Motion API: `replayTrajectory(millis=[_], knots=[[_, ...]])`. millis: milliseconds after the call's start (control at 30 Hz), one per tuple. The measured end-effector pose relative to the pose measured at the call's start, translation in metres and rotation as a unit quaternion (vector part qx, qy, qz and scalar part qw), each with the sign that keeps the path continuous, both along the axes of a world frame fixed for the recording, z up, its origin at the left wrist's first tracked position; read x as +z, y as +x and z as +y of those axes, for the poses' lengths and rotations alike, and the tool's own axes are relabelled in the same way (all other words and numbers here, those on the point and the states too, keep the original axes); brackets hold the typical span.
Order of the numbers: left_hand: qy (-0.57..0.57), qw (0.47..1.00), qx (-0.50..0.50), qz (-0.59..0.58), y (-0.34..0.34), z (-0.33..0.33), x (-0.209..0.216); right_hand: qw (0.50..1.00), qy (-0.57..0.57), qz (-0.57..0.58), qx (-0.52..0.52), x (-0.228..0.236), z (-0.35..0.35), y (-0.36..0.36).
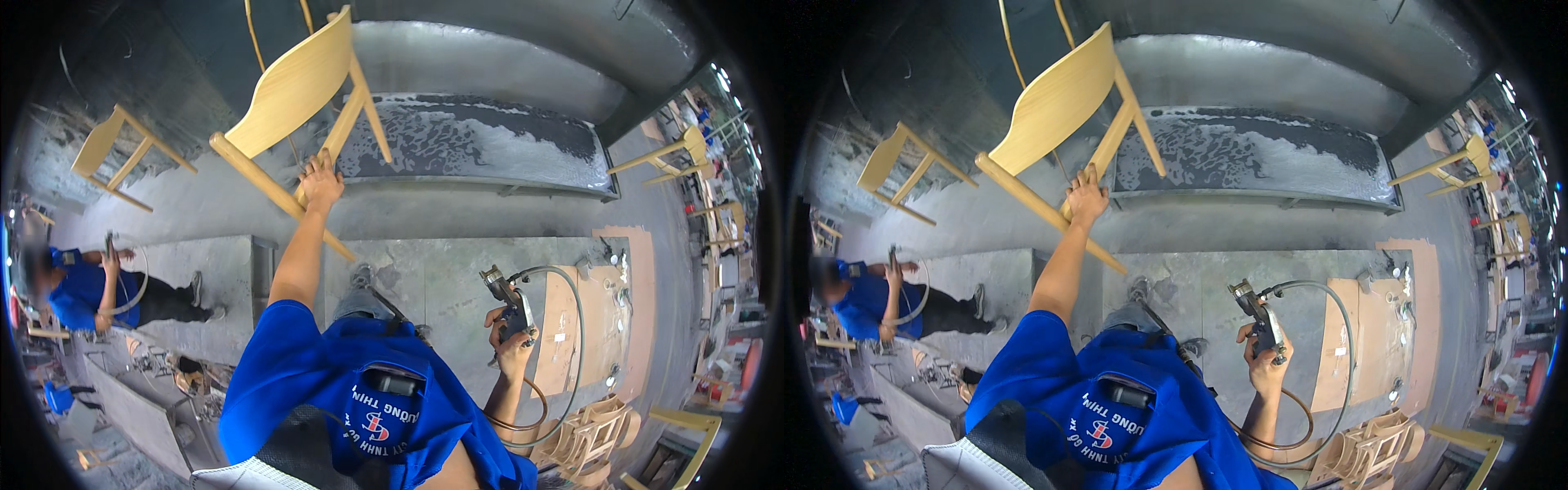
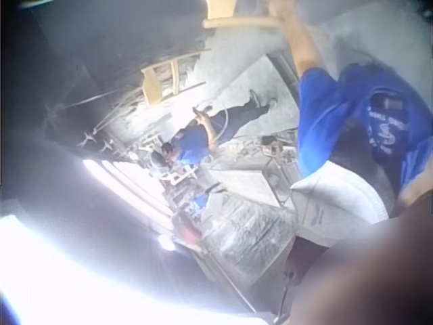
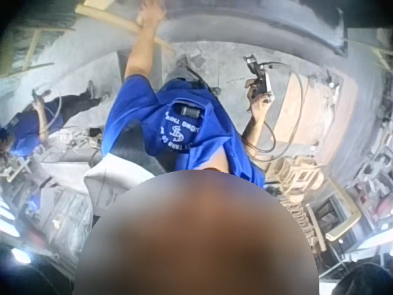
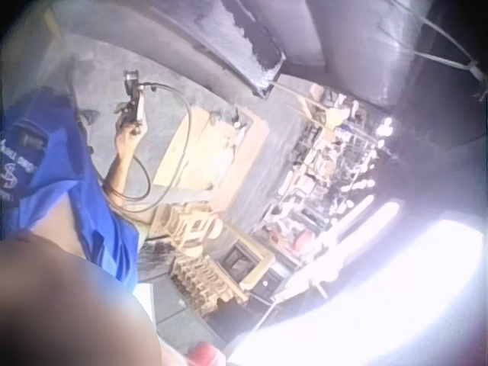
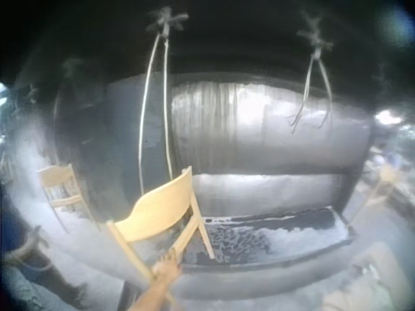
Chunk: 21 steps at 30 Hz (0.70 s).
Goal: The person uses a spray gun to apply finish to a hanging wooden chair, rotating it by hand to coat multiple sides. The chair is suspended by a wire in a spray booth while the operator moves around it to reach different surfaces.
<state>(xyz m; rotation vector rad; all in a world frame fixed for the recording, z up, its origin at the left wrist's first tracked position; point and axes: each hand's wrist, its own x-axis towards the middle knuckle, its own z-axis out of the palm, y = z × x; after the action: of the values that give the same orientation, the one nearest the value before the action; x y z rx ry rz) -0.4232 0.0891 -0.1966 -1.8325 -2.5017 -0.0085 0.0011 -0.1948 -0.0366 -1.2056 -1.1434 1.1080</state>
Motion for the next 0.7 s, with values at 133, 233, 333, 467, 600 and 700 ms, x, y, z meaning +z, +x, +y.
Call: replayTrajectory(millis=[133, 233, 333, 467, 600, 700], knots=[[-0.007, 1.000, -0.002, 0.010, -0.007, 0.027, -0.008, 0.999, -0.003, -0.035, -0.034, -0.003, 0.005, -0.028], [-0.014, 0.999, 0.008, -0.032, -0.013, 0.046, -0.009, 0.997, -0.031, -0.040, -0.052, -0.005, 0.017, -0.050], [-0.009, 0.999, 0.032, -0.042, 0.000, 0.053, -0.008, 0.996, -0.028, -0.065, -0.049, -0.006, 0.032, -0.066], [0.051, 0.988, -0.101, -0.105, 0.034, 0.029, -0.016, 0.995, -0.023, -0.073, -0.063, -0.009, 0.050, -0.092], [-0.156, 0.838, -0.354, -0.385, 0.023, -0.044, -0.067, 0.989, -0.028, -0.080, -0.120, -0.014, 0.056, -0.104], [-0.233, 0.881, -0.193, -0.363, -0.056, -0.040, -0.105, 0.985, -0.048, -0.095, -0.134, -0.015, 0.050, -0.102]])
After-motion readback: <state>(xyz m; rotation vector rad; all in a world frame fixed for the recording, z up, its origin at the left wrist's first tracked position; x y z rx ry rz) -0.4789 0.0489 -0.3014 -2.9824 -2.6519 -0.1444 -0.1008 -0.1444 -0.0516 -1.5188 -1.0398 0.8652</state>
